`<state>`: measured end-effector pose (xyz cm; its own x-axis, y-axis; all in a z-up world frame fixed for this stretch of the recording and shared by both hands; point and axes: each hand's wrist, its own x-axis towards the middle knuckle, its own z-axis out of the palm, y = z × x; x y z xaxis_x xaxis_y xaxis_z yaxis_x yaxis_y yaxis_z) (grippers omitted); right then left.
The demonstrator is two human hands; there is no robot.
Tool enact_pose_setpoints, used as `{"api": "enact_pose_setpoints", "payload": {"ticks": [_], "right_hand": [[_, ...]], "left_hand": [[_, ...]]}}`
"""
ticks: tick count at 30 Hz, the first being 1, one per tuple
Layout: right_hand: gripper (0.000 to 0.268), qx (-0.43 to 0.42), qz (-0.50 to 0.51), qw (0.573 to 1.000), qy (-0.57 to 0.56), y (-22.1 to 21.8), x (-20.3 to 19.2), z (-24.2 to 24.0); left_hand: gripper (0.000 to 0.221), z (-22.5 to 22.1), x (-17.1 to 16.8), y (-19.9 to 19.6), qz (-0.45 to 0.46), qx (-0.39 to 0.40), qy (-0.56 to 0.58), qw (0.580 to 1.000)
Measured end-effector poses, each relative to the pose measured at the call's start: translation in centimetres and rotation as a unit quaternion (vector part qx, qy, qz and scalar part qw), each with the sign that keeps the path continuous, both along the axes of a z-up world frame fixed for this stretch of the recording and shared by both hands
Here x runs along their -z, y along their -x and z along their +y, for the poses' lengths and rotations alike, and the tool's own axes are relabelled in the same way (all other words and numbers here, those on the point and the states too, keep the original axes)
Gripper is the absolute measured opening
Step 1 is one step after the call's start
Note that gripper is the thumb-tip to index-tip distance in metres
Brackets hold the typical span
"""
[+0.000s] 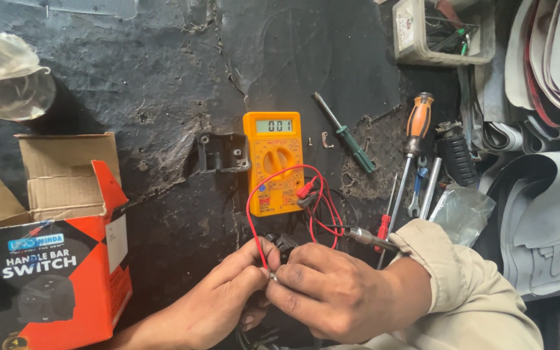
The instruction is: Repairing and testing a motorcycle handlebar switch using a digital multimeter and hand tools.
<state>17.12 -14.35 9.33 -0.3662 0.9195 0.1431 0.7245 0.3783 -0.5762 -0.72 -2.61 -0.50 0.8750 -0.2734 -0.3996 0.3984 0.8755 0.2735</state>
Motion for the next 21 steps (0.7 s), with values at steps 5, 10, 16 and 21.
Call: {"api": "enact_pose_setpoints", "payload": {"ticks": [5, 10, 16, 21], "right_hand": [[0.051, -0.005, 0.008, 1.0, 0.013, -0.4, -0.3, 0.3], [0.051, -0.011, 0.029, 0.999, -0.035, -1.8, -0.7, 0.1], [0.047, -0.015, 0.018, 0.996, -0.084, -2.9, -1.1, 0.5], [0.049, -0.026, 0.02, 0.996, -0.083, -2.2, -0.2, 1.1]], "left_hand": [[0.009, 0.2, 0.0, 0.0, 0.007, 0.007, -0.022, 1.0], [0.009, 0.9, -0.4, -0.3, 0.017, 0.015, -0.04, 0.999], [0.009, 0.9, -0.3, -0.5, 0.025, -0.002, -0.004, 1.0], [0.009, 1.3, -0.3, -0.3, -0.018, -0.013, 0.005, 1.0]]}}
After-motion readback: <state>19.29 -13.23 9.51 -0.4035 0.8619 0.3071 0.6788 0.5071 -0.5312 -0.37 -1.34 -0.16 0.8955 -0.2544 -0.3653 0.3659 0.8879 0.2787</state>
